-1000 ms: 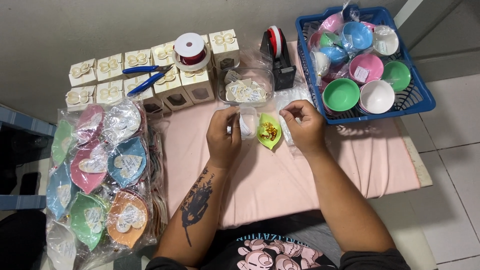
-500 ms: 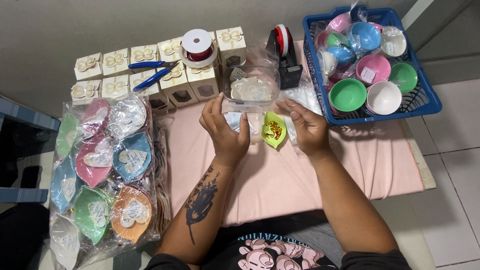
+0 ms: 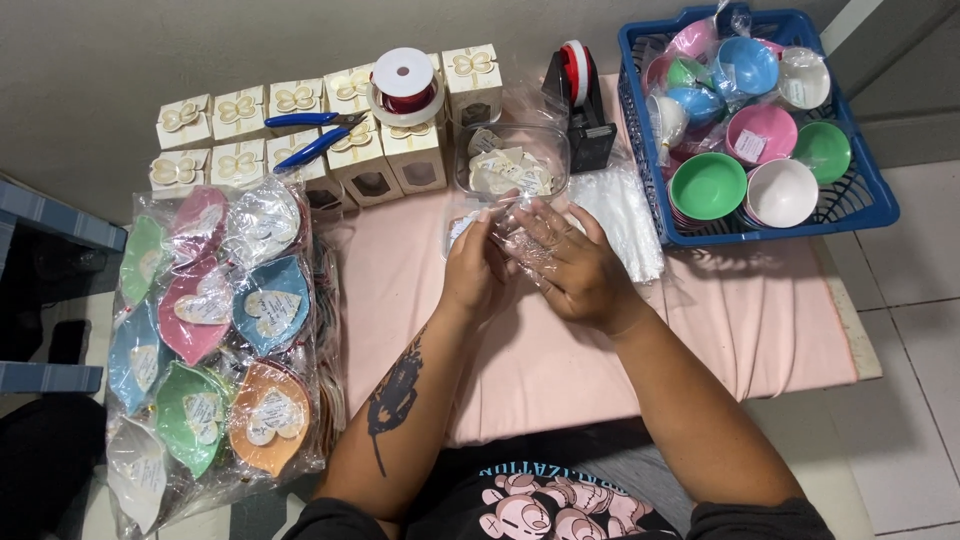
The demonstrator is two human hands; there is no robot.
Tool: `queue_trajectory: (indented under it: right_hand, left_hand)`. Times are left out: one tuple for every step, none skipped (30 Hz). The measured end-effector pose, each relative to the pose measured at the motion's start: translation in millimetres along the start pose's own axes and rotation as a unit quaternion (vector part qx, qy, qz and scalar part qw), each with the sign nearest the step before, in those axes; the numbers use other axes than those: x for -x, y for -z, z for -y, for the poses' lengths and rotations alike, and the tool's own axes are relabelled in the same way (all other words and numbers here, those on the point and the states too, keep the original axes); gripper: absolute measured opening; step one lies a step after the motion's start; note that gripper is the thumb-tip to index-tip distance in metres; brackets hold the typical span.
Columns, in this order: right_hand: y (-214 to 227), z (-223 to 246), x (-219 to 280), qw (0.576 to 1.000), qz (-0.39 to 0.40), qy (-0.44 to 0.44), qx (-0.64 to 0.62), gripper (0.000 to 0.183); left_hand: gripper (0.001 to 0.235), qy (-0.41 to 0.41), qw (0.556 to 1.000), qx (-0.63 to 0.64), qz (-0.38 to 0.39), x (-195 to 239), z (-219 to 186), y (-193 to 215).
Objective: The person sits on the floor and packs small ceramic bowls into clear plastic bags. They place a white paper insert into a green bowl, then slide the bowl into a plastic bag. The workspace includes stacks of gift boxes, ribbons, and a basket of colorful bowls.
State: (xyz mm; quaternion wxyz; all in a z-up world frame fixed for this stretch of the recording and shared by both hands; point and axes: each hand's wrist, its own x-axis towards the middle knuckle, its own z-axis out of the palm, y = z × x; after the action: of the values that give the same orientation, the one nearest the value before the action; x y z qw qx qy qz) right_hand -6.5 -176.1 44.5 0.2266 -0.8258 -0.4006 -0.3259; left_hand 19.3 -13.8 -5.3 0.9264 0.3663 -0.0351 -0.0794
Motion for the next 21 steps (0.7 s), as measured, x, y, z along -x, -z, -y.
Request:
queue_trajectory:
  right_hand:
    - [-2, -2, 2, 1.0, 0.0, -0.001, 0.001, 0.026]
    - [-3, -3, 5, 1.0, 0.003, 0.003, 0.017, 0.034]
    - [-5, -5, 7, 0.999, 0.007, 0.007, 0.031, 0.043]
    - [-4, -3, 6, 0.999, 0.007, 0.007, 0.032, 0.043]
    - [-3, -1, 5, 0.998, 0.014, 0.008, 0.054, 0.046]
    - [-2, 0, 4, 0.997, 0.021, 0.008, 0.077, 0.05]
    - [-2, 3, 4, 0.997, 0.022, 0.008, 0.077, 0.05]
    - [-1, 5, 3, 0.997, 0.027, 0.013, 0.068, 0.041]
    - [1, 6, 3, 0.998, 0.032, 0.017, 0.06, 0.034]
    - [-1, 5, 4, 0.997, 0.032, 0.017, 0.061, 0.034]
    - [-2, 4, 6, 0.998, 0.045, 0.011, 0.053, 0.038]
    - [-4, 2, 7, 0.997, 0.057, 0.005, 0.045, 0.042]
    - [-7, 1, 10, 0.997, 0.057, 0.005, 0.045, 0.042]
    - [-10, 0, 13, 0.998, 0.056, -0.014, 0.028, 0.053]
    - [-12, -2, 17, 0.998, 0.056, -0.034, 0.011, 0.067]
    - [-10, -1, 15, 0.998, 0.056, -0.034, 0.011, 0.067]
    - [-8, 0, 14, 0.997, 0.068, -0.038, 0.001, 0.057]
    - [-6, 1, 13, 0.996, 0.081, -0.042, -0.008, 0.051]
    - [-5, 4, 11, 0.996, 0.08, -0.042, -0.008, 0.051]
    - [-4, 6, 9, 0.996, 0.076, -0.049, -0.008, 0.046]
    - [-2, 8, 8, 0.996, 0.072, -0.056, -0.007, 0.043]
  left_hand:
    - [0.048, 0.001, 1.0, 0.0, 0.001, -5, 9, 10]
    - [0.035, 0.004, 1.0, 0.015, -0.021, -10, 18, 21]
    - [0.025, 0.006, 0.999, 0.031, -0.043, -15, 27, 32]
    - [0.025, 0.006, 0.999, 0.031, -0.043, -16, 33, 37]
    - [0.023, 0.009, 0.999, 0.015, -0.036, -18, 37, 42]
    - [0.022, 0.012, 1.0, -0.001, -0.029, -19, 42, 47]
    - [0.022, 0.012, 1.0, 0.0, -0.029, -10, 23, 25]
    - [0.03, 0.012, 1.0, 0.001, 0.001, 0, 4, 3]
    - [0.046, 0.012, 0.999, 0.001, 0.032, 8, -15, -19]
    - [0.046, 0.012, 0.999, 0.001, 0.033, 7, -13, -16]
    - [0.053, 0.004, 0.999, -0.005, 0.048, 6, -11, -12]
    - [0.062, -0.003, 0.998, -0.011, 0.063, 5, -10, -9]
    - [0.062, -0.004, 0.998, -0.012, 0.063, 6, -12, -9]
    - [0.063, 0.001, 0.997, -0.018, 0.07, 7, -14, -9]
    - [0.064, 0.005, 0.997, -0.025, 0.078, 8, -15, -10]
    - [0.064, 0.005, 0.997, -0.025, 0.078, 6, -13, -7]
    - [0.064, 0.004, 0.996, -0.014, 0.085, 4, -10, -5]
    - [0.063, 0.003, 0.996, -0.004, 0.092, 2, -8, -3]
    - [0.063, 0.003, 0.996, -0.004, 0.092, 7, -14, -10]
    - [0.07, -0.002, 0.994, -0.022, 0.104, 12, -20, -17]
    - [0.077, -0.006, 0.992, -0.04, 0.117, 17, -26, -25]
